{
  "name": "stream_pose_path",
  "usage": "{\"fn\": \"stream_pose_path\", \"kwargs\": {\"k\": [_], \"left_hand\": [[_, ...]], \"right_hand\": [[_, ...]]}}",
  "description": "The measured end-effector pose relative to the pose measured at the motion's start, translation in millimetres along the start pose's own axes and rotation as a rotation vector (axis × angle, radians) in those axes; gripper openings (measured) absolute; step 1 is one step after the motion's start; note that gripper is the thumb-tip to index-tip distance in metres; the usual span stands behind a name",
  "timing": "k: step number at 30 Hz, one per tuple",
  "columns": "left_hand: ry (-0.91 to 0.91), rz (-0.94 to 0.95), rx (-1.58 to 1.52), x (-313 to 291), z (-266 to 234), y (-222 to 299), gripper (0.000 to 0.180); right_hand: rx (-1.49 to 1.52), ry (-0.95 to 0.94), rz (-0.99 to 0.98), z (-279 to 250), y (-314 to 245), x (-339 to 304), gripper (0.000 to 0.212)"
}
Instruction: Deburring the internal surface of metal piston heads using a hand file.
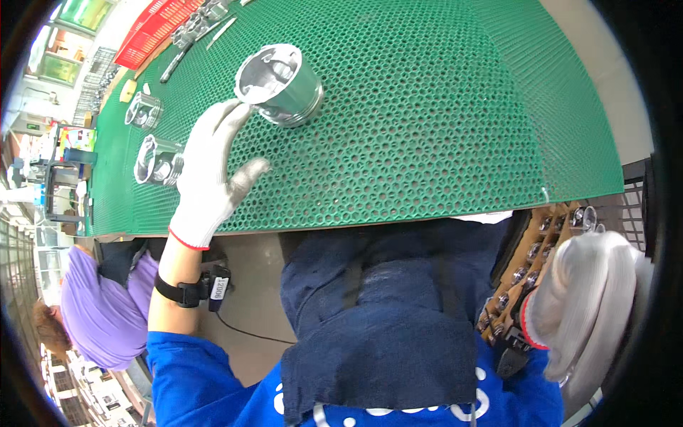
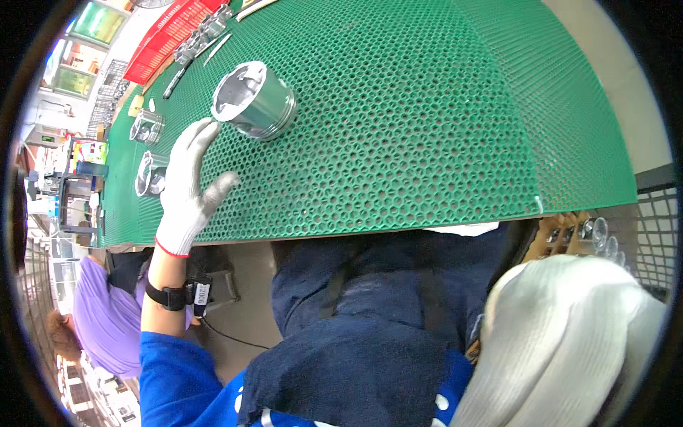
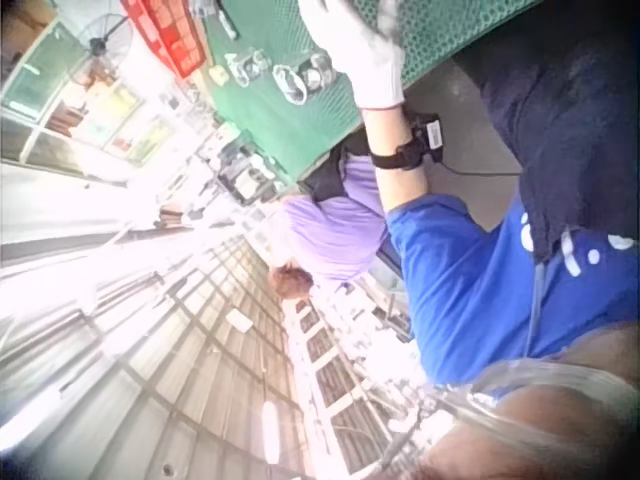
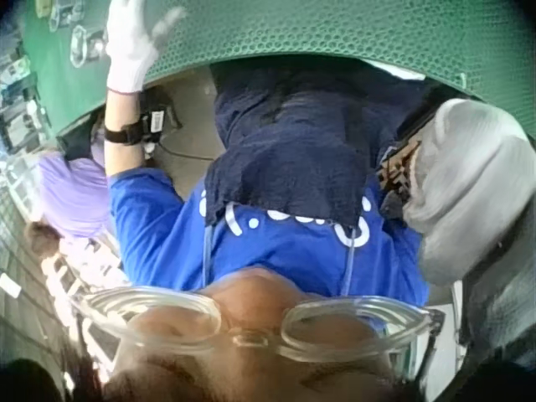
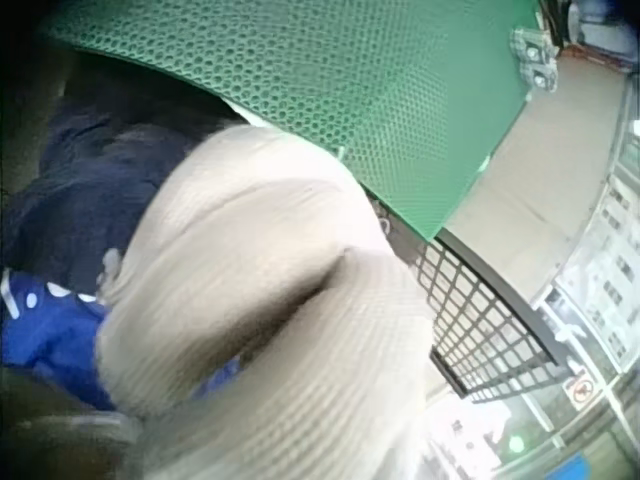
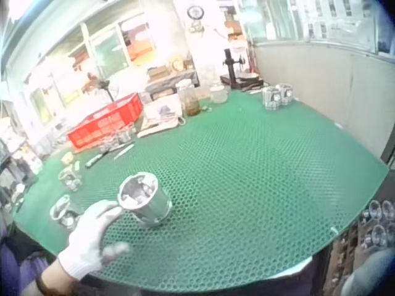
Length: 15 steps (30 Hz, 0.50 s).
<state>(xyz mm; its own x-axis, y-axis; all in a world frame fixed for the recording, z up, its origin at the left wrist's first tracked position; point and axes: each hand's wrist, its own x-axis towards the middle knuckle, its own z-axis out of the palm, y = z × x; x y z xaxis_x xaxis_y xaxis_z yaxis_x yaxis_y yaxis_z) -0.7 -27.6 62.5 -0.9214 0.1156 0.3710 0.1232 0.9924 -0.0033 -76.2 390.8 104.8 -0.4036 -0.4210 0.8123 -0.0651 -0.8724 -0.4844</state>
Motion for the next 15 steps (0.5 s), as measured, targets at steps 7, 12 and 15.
{"fn": "stream_pose_path", "kwargs": {"k": [7,12,15], "left_hand": [[0.101,0.119,0.004,24.2,24.3,-11.8,0.072],[0.037,0.119,-0.004,45.5,39.4,-9.6,0.065],[0.072,0.104,0.011,48.3,44.7,-17.4,0.056]], "right_hand": [[-0.02,0.105,-0.028,13.5,-3.8,-0.7,0.006],[-0.17,0.472,-0.268,21.0,-14.9,-49.1,0.006],[-0.156,0.753,-0.509,10.7,-66.5,-107.0,0.014]]}}
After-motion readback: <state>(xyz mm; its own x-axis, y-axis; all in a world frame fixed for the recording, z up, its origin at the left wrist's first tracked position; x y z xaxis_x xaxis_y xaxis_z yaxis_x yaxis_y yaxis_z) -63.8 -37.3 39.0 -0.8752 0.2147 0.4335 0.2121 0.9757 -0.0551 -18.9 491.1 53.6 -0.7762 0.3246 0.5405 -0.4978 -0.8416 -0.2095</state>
